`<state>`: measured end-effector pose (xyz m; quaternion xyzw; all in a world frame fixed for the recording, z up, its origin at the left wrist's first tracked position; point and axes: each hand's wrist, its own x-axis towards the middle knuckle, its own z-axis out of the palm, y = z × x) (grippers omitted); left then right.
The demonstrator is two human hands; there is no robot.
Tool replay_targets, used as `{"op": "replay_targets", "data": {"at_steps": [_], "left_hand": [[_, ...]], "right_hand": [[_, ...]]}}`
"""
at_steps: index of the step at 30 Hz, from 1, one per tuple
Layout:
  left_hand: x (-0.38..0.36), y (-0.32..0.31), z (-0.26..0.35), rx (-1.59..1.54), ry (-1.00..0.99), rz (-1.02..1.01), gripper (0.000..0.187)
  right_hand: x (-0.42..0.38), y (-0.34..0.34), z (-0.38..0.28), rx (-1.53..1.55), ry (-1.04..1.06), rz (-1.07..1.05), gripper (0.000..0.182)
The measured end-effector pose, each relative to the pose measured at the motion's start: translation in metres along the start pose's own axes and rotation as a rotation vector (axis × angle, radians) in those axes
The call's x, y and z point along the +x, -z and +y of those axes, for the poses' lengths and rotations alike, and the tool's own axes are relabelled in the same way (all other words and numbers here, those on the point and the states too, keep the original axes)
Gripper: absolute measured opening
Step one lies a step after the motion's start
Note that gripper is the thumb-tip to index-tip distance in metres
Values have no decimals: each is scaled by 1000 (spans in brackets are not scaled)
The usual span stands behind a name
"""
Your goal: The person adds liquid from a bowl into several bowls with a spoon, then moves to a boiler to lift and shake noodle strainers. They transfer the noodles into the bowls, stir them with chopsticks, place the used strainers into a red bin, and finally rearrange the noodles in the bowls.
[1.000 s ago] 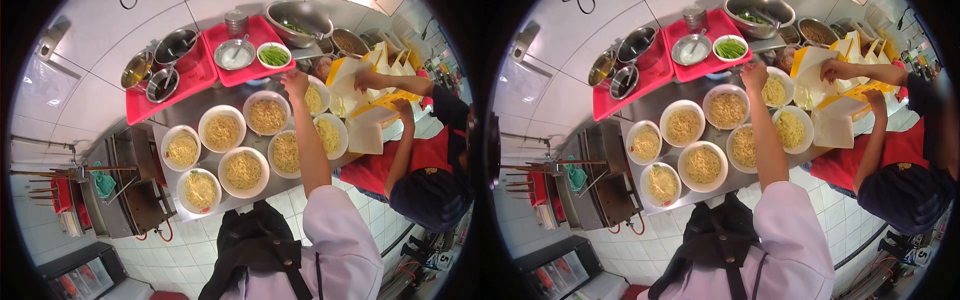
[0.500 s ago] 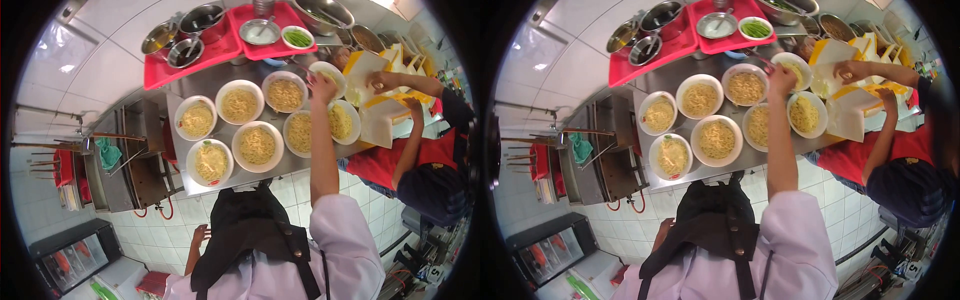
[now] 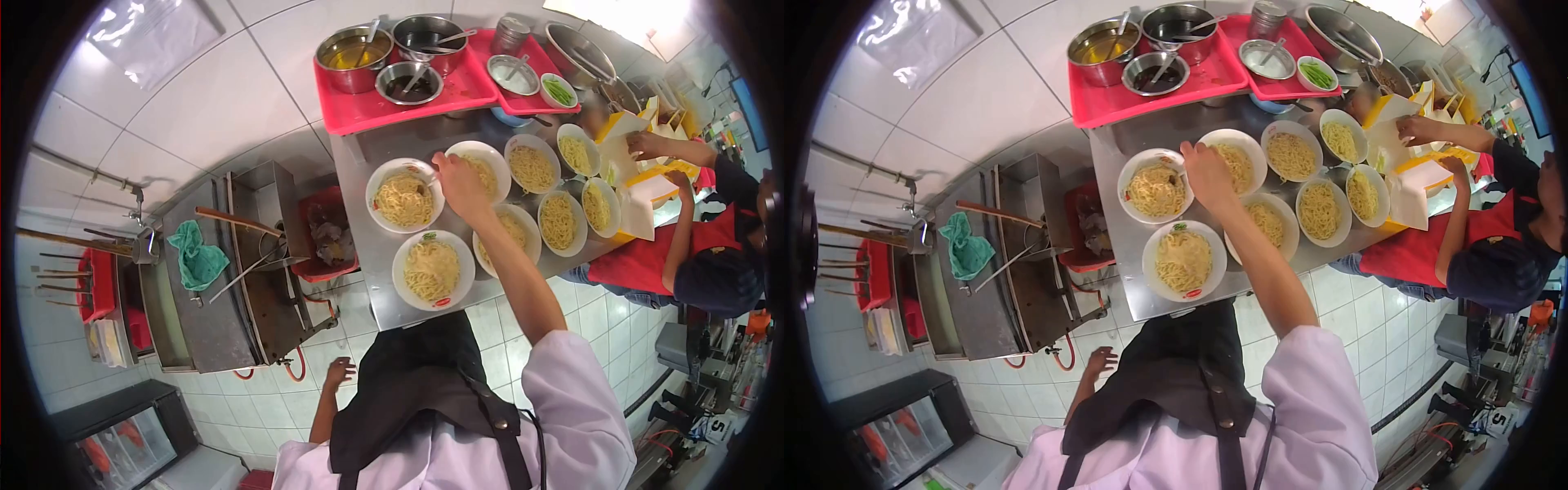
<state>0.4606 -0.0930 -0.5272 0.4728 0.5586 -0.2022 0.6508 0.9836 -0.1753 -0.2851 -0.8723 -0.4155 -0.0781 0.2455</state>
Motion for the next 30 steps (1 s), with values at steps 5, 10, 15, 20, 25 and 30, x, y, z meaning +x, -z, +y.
{"op": "replay_targets", "data": {"at_steps": [5, 10, 15, 20, 25, 30], "left_hand": [[-2, 38, 10, -8, -21, 75, 34], [7, 25, -6, -180, -37, 71, 34], [15, -14, -16, -194, -27, 62, 31], [4, -36, -24, 389, -330, 36, 30], [-6, -51, -15, 286, -311, 69, 31], [-21, -64, -8, 299, -352, 94, 32]], "right_hand": [[13, 27, -9, -414, 112, 38, 12], [0, -17, 29, 140, -1, -126, 22], [-1, -21, 49, 688, -310, -162, 32], [22, 29, -7, -459, 106, 132, 39], [16, -16, 52, 471, -257, -252, 44], [18, 25, 3, 143, -74, 1, 44]]}}
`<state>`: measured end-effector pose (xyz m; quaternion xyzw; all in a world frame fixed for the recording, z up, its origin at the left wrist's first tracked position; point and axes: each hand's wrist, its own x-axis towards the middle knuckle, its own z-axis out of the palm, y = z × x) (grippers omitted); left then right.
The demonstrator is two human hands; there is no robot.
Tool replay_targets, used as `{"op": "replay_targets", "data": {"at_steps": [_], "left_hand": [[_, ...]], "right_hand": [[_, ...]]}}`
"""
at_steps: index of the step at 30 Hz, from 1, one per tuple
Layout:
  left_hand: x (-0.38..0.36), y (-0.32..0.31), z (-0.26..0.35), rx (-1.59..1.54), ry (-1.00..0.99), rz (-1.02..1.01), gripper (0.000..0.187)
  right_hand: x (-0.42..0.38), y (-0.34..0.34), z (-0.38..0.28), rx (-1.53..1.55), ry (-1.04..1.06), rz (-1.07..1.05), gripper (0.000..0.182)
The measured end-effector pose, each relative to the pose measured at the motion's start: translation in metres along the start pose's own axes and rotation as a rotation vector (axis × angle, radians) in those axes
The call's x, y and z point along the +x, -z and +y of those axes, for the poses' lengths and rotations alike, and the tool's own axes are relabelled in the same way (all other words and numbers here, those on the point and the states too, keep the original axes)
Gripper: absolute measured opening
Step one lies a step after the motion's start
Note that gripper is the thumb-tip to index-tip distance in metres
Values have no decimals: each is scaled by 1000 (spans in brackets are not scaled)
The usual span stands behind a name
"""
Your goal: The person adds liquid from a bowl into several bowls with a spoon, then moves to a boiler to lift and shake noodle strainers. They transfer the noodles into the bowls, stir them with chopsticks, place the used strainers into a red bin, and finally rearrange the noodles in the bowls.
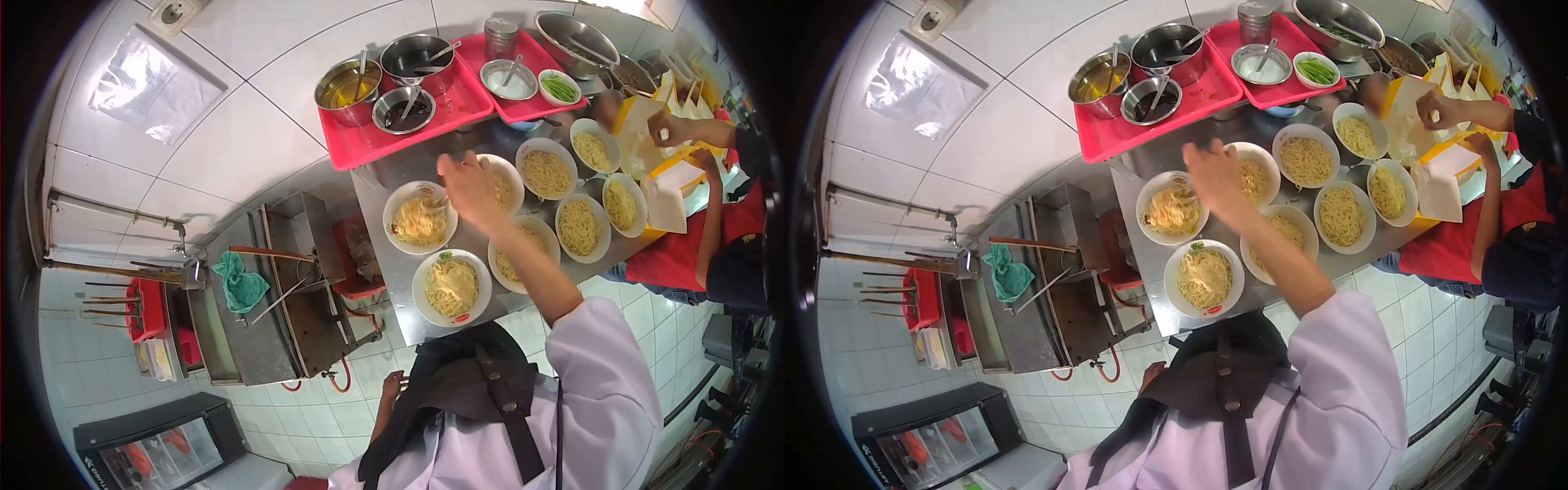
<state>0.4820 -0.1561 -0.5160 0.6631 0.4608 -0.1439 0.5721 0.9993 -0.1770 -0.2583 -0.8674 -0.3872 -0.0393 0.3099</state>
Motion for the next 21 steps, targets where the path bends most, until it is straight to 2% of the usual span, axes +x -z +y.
{"op": "replay_targets", "data": {"at_steps": [1, 3, 5, 7, 9, 10, 11, 13, 14, 15, 16, 17, 18, 19, 21], "left_hand": [[7, 3, 6, 2, -8, 2, 32], [2, 3, -9, 167, -244, -13, 32], [4, 9, 0, -29, -41, -57, 32], [10, 5, 8, -459, 230, 53, 32], [16, 8, 7, -478, 302, 35, 32], [17, 8, 5, -432, 304, 36, 32], [14, 11, 10, -408, 310, 16, 31], [22, 12, -9, -430, 319, -2, 31], [17, 12, -6, -428, 301, -2, 31], [16, 14, -2, -423, 275, -4, 32], [15, 14, -21, -44, -60, -42, 33], [17, 17, -11, -372, 223, -28, 32], [24, 19, 0, -394, 256, 7, 32], [18, 18, -3, -420, 314, 42, 32], [21, 17, -12, -430, 321, 26, 32]], "right_hand": [[4, 3, -10, -559, 261, 225, 44], [-8, -31, 7, -480, 242, 248, 43], [-2, -40, 35, 349, -255, -236, 43], [-4, -39, 40, 463, -293, -244, 43], [-2, -25, 33, 723, -357, -178, 44], [-1, -14, 20, 524, -290, -185, 43], [-2, -7, 4, 524, -294, -197, 43], [-1, 2, -19, -566, 148, 272, 43], [-2, -15, -6, -382, 144, 183, 40], [-9, -29, 10, -385, 140, 182, 40], [-11, -40, 27, 44, -110, -14, 41], [-4, -36, 35, 476, -343, -205, 41], [-6, -34, 42, 588, -339, -195, 41], [-10, -26, 35, 585, -340, -211, 41], [-6, -3, 8, -290, -8, 84, 44]]}}
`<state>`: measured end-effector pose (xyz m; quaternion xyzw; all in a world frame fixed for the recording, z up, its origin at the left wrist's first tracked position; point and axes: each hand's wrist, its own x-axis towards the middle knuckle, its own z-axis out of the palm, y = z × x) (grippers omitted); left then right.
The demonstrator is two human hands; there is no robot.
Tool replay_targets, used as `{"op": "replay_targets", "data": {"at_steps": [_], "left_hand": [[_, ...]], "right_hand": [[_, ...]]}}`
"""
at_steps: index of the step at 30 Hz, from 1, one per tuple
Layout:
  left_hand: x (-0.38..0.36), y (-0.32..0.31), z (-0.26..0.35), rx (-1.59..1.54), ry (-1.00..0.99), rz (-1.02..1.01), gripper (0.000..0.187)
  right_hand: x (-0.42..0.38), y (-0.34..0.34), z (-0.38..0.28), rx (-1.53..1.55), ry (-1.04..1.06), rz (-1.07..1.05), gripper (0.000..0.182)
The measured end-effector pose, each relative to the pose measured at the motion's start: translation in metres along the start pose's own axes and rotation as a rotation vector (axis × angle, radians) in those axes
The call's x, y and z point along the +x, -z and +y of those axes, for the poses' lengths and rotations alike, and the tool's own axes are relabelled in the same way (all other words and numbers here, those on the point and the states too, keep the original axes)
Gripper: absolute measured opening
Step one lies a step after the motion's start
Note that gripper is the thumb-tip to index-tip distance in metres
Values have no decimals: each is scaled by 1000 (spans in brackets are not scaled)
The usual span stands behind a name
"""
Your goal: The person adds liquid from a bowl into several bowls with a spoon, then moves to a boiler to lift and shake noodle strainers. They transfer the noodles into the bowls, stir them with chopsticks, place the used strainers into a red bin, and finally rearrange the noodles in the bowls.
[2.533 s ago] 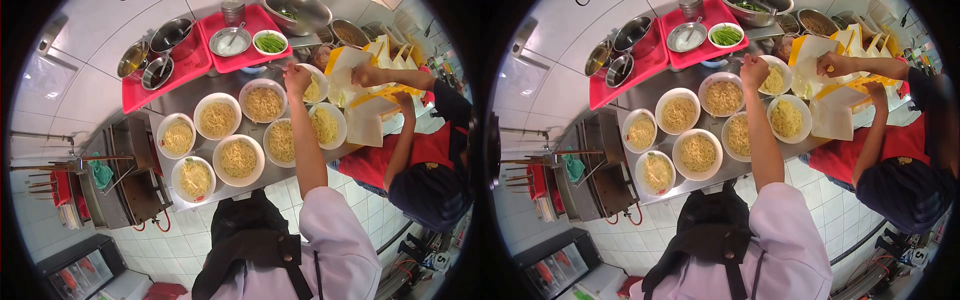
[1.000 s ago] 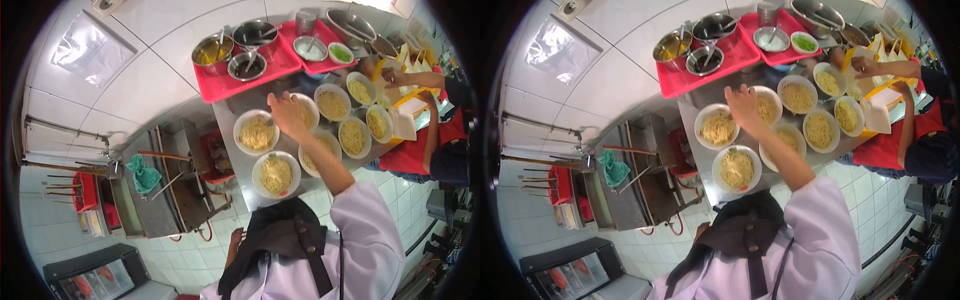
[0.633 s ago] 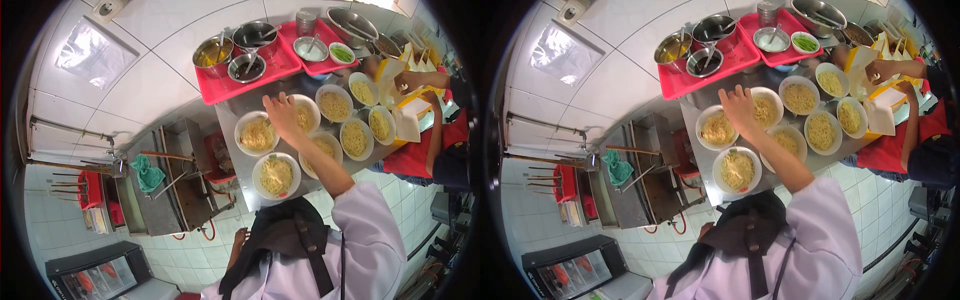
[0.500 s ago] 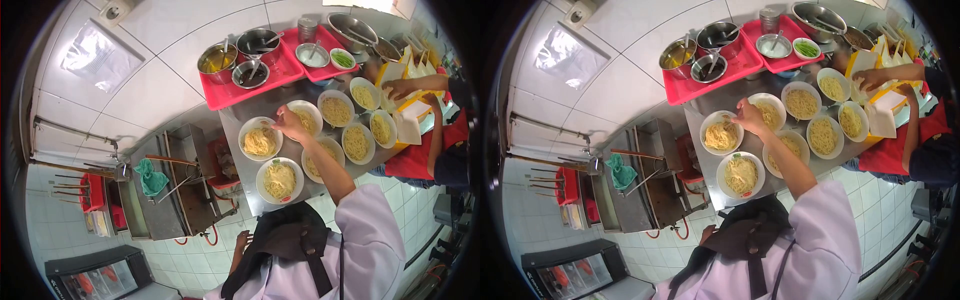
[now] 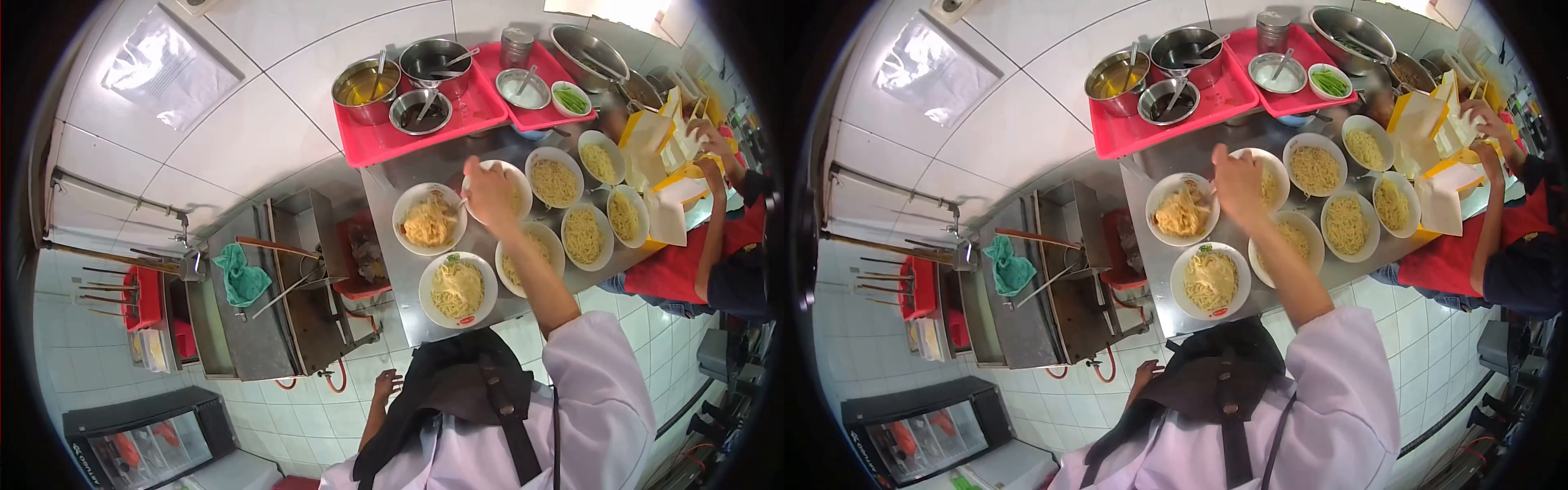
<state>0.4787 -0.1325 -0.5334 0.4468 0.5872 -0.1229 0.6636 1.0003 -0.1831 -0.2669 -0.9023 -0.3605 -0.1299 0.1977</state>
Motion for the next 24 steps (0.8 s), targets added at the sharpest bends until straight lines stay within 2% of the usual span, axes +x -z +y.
{"op": "replay_targets", "data": {"at_steps": [1, 2, 3, 4, 5, 6, 7, 9, 10, 12, 13, 16, 17, 18, 20, 22, 24], "left_hand": [[-4, -2, 4, 50, 14, 1, 32], [-4, -2, 1, 24, 12, -30, 33], [-10, -1, -5, 226, -90, -42, 32], [-8, -2, 1, 429, -213, -55, 32], [-2, -2, 12, 432, -224, -55, 32], [1, -5, 17, 237, -143, -33, 32], [-4, -8, 11, 40, -43, -8, 31], [1, -14, 15, 23, -40, -15, 31], [-5, -12, 11, 17, -31, -20, 31], [-13, -12, 11, 33, 4, -19, 31], [-6, -13, 18, 38, 21, -21, 32], [-5, -14, 13, 13, -55, -23, 32], [-2, -15, 9, 28, -46, -14, 32], [-4, -16, 8, 26, -45, -14, 32], [-7, -13, 9, 45, 11, -18, 33], [-9, -13, 6, 77, -81, -25, 33], [5, 1, -8, 533, -372, -115, 32]], "right_hand": [[3, 4, -14, -134, 104, 186, 44], [-4, -12, -8, -131, 99, 165, 44], [-6, -40, 5, 207, -59, -96, 42], [2, -39, 9, 543, -214, -336, 40], [4, -34, 17, 787, -326, -361, 38], [8, -32, 22, 785, -320, -359, 38], [9, -11, 16, 438, -201, -233, 41], [11, 0, -7, -220, 70, 112, 47], [4, -17, -2, -215, 64, 98, 47], [-1, -63, 18, 525, -145, -274, 45], [0, -52, 22, 715, -272, -346, 44], [9, -39, 26, 850, -267, -331, 44], [11, -18, 13, 623, -170, -273, 42], [11, 1, -5, 622, -169, -275, 42], [10, 26, -34, -257, 120, 208, 41], [-2, -9, -13, -216, 165, 173, 41], [-4, -49, 24, 789, -261, -346, 40]]}}
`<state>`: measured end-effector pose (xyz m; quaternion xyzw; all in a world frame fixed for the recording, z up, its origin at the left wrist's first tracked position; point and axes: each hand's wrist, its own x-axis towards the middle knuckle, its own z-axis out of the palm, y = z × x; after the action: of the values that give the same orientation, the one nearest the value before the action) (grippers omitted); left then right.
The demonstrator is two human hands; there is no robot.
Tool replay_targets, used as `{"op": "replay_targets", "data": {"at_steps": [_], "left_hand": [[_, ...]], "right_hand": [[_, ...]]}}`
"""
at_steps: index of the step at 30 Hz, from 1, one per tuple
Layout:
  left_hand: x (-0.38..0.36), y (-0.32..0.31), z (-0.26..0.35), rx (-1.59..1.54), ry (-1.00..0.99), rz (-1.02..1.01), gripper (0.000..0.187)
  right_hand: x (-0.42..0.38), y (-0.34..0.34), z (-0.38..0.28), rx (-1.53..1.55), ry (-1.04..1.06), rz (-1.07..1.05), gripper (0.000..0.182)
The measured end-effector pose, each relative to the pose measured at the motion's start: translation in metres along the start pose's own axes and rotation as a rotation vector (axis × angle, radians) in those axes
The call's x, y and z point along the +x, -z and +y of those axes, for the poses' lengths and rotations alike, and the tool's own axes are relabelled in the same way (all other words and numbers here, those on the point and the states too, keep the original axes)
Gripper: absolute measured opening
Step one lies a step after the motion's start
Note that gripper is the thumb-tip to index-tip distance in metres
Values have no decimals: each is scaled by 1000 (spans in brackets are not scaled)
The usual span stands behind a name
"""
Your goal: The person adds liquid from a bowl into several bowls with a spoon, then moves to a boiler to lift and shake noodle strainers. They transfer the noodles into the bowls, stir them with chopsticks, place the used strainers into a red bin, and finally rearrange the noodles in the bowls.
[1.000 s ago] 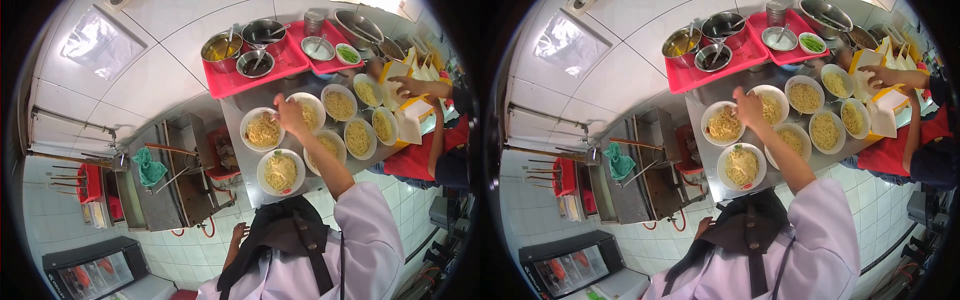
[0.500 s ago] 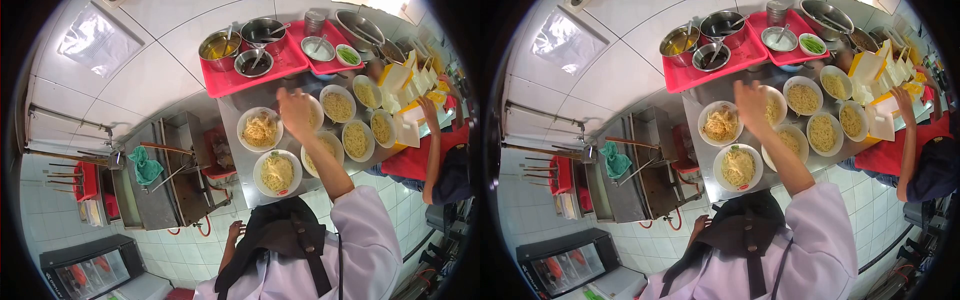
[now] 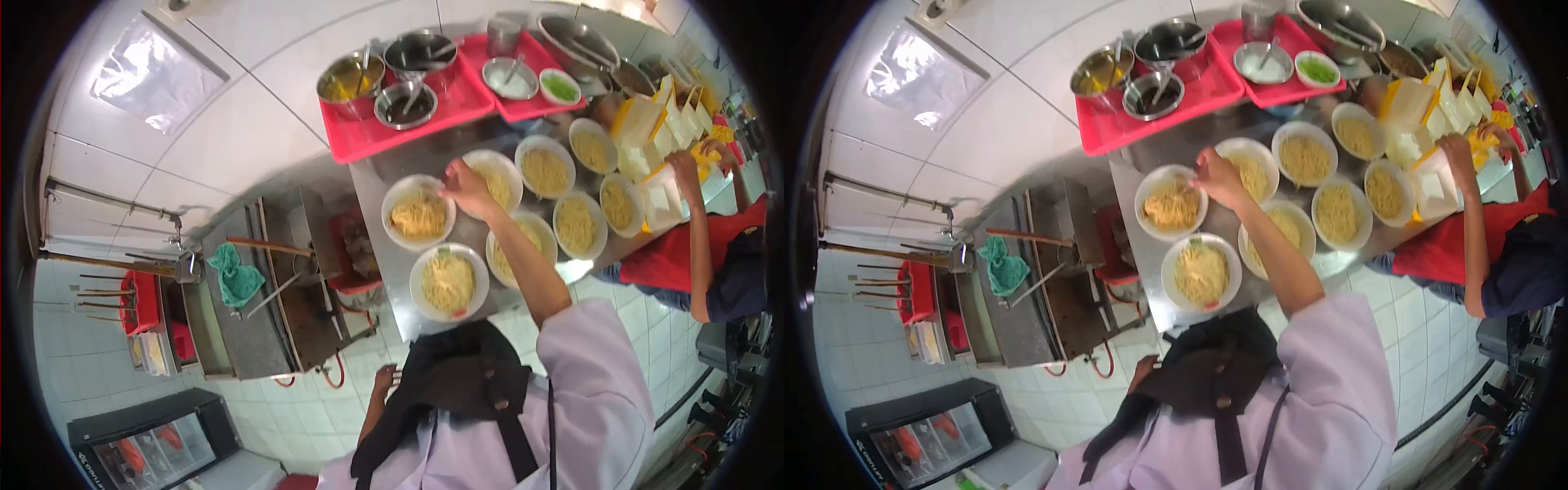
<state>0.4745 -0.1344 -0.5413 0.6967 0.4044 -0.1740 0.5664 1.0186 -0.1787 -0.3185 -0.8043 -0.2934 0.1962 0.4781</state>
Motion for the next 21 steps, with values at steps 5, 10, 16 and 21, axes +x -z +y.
{"op": "replay_targets", "data": {"at_steps": [5, 10, 16, 21], "left_hand": [[0, -4, 20, -511, 338, 103, 31], [2, 2, 15, -512, 324, 61, 32], [0, 3, 40, -497, 401, 96, 32], [14, -5, 21, -530, 333, 121, 32]], "right_hand": [[-12, 18, -39, 114, -53, 16, 44], [-14, -3, -3, -266, 165, 145, 44], [-9, 24, -48, -497, 207, 206, 39], [9, 11, 15, -26, 170, 2, 39]]}}
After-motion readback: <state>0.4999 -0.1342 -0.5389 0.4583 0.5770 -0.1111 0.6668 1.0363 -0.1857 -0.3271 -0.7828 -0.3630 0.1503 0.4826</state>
